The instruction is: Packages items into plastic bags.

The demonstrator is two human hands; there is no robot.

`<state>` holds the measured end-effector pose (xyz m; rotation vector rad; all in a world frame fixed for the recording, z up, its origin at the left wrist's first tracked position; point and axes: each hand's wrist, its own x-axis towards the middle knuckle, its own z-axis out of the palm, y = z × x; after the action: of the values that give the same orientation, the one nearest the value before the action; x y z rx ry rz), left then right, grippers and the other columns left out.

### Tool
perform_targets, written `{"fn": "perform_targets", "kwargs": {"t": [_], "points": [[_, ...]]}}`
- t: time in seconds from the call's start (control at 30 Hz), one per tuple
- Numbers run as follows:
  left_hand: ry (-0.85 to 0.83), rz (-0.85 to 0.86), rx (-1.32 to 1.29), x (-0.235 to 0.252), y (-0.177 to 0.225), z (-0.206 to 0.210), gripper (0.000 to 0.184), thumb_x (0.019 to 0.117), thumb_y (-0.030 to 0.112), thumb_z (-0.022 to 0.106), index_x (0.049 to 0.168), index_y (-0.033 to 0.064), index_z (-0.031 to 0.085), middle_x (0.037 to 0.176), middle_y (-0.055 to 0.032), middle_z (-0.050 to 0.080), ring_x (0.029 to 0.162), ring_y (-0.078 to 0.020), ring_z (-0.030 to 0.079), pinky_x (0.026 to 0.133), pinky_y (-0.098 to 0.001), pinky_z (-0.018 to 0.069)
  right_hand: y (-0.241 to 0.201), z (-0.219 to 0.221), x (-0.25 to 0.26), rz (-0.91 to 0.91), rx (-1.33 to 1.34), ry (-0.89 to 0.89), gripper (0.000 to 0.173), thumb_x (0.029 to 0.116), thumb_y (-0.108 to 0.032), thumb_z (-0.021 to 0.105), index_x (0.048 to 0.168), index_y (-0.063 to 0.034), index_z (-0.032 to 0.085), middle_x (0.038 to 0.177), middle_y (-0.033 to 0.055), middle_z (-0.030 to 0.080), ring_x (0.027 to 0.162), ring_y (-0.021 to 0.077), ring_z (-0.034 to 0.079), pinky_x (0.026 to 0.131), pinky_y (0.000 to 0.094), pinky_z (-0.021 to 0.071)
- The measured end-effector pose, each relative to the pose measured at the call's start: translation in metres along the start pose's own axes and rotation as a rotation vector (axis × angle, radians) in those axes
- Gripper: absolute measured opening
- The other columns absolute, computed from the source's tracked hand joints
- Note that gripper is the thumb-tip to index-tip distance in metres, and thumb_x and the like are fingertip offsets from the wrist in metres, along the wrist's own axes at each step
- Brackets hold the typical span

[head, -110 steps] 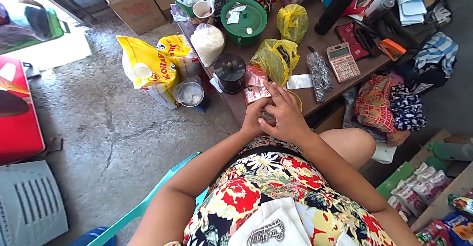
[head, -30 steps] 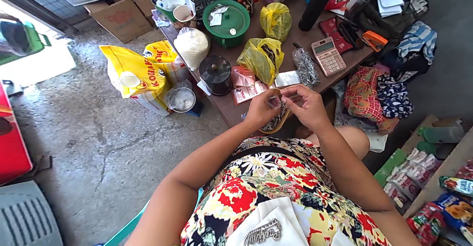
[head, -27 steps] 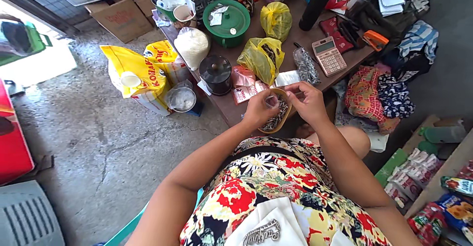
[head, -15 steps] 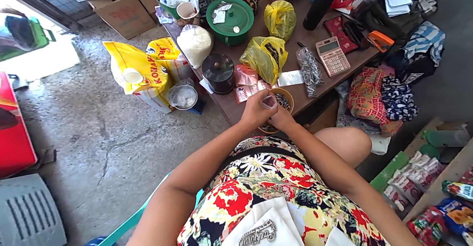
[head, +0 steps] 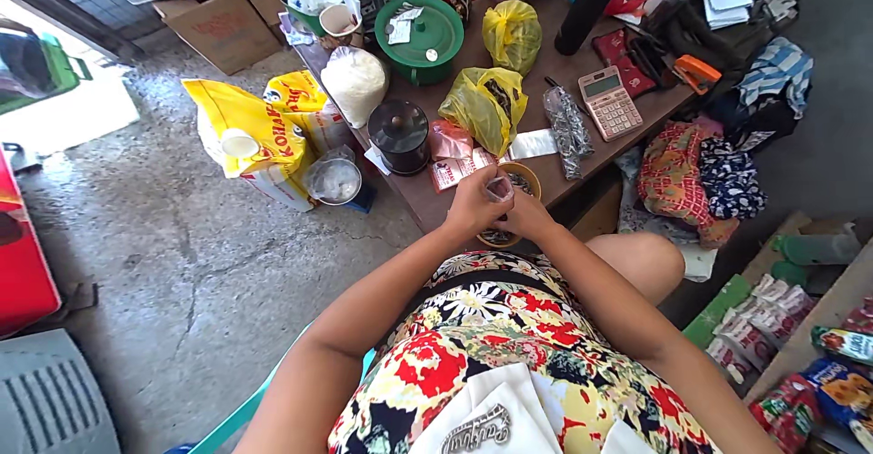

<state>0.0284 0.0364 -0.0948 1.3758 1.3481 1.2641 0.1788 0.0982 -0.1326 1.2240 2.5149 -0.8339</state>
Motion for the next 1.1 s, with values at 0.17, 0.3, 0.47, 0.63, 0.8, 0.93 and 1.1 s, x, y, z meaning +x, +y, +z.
{"fn": "perform_targets", "kwargs": {"t": [0.17,0.3,0.47,0.63,0.8,0.93,1.1], "points": [[-0.003,-0.001,0.036,-0.002,0.001,-0.005,0.019,0.0814,0.001,0.077,0.097,-0.0013,0.066,0.086,-0.0078,0.069,0.080,-0.0096,0.066,0.076,-0.0265,0.0557,-0.006,0.009,0.003,0.097,0.022,-0.020,0.029,0.1007,-0.010,0.062,0.126,0.0043,0.065,0.129,0.0247,0.064,0.121,0.0430,0.062,0.100,0.0604,0.0495],[-0.008,0.002,0.033,-0.001,-0.002,-0.004,0.020,0.0806,0.000,0.079,0.097,-0.0021,0.066,0.086,-0.0085,0.069,0.080,-0.0100,0.066,0.077,-0.0266,0.0554,0.009,-0.002,0.001,-0.106,0.122,0.170,0.018,0.0914,-0.001,0.073,0.109,0.0048,0.071,0.109,0.0235,0.071,0.101,0.0414,0.070,0.091,0.0591,0.0549],[-0.023,-0.015,0.042,0.002,0.000,-0.002,0.021,0.0798,-0.001,0.078,0.097,-0.0027,0.066,0.086,-0.0092,0.068,0.078,-0.0116,0.065,0.075,-0.0277,0.0549,0.011,-0.030,-0.010,-0.071,0.282,0.192,0.018,0.0919,-0.006,0.075,0.109,0.0015,0.072,0.105,0.0203,0.073,0.099,0.0349,0.071,0.093,0.0531,0.0545],[-0.049,-0.015,0.071,0.005,0.000,0.001,0.023,0.0817,0.003,0.080,0.099,-0.0038,0.067,0.086,-0.0115,0.069,0.079,-0.0156,0.067,0.076,-0.0328,0.0561,0.014,-0.044,-0.021,0.013,0.360,0.182,0.018,0.0937,-0.009,0.075,0.111,-0.0023,0.075,0.105,0.0177,0.075,0.095,0.0317,0.073,0.090,0.0521,0.0565],[-0.063,-0.030,0.062,0.006,0.002,0.001,0.021,0.0829,0.003,0.079,0.099,-0.0029,0.066,0.086,-0.0107,0.069,0.079,-0.0153,0.067,0.076,-0.0325,0.0560,0.016,-0.052,-0.023,0.055,0.422,0.195,0.017,0.0941,-0.011,0.075,0.109,-0.0028,0.074,0.100,0.0149,0.074,0.087,0.0254,0.071,0.085,0.0464,0.0573],[-0.064,-0.031,0.083,0.006,0.002,0.001,0.019,0.0810,0.001,0.077,0.097,-0.0030,0.067,0.087,-0.0112,0.069,0.079,-0.0162,0.067,0.076,-0.0334,0.0562,0.013,-0.078,-0.036,0.067,0.516,0.251,0.017,0.0939,-0.013,0.076,0.109,-0.0051,0.074,0.097,0.0116,0.073,0.080,0.0192,0.069,0.078,0.0406,0.0576],[-0.098,-0.083,0.114,0.010,0.004,0.004,0.020,0.0816,0.002,0.077,0.098,-0.0025,0.067,0.089,-0.0122,0.070,0.082,-0.0190,0.068,0.077,-0.0380,0.0563,-0.006,-0.109,-0.055,0.022,0.752,0.459,0.020,0.0918,-0.008,0.076,0.111,-0.0044,0.072,0.097,0.0052,0.074,0.081,0.0073,0.070,0.077,0.0256,0.0597]]}}
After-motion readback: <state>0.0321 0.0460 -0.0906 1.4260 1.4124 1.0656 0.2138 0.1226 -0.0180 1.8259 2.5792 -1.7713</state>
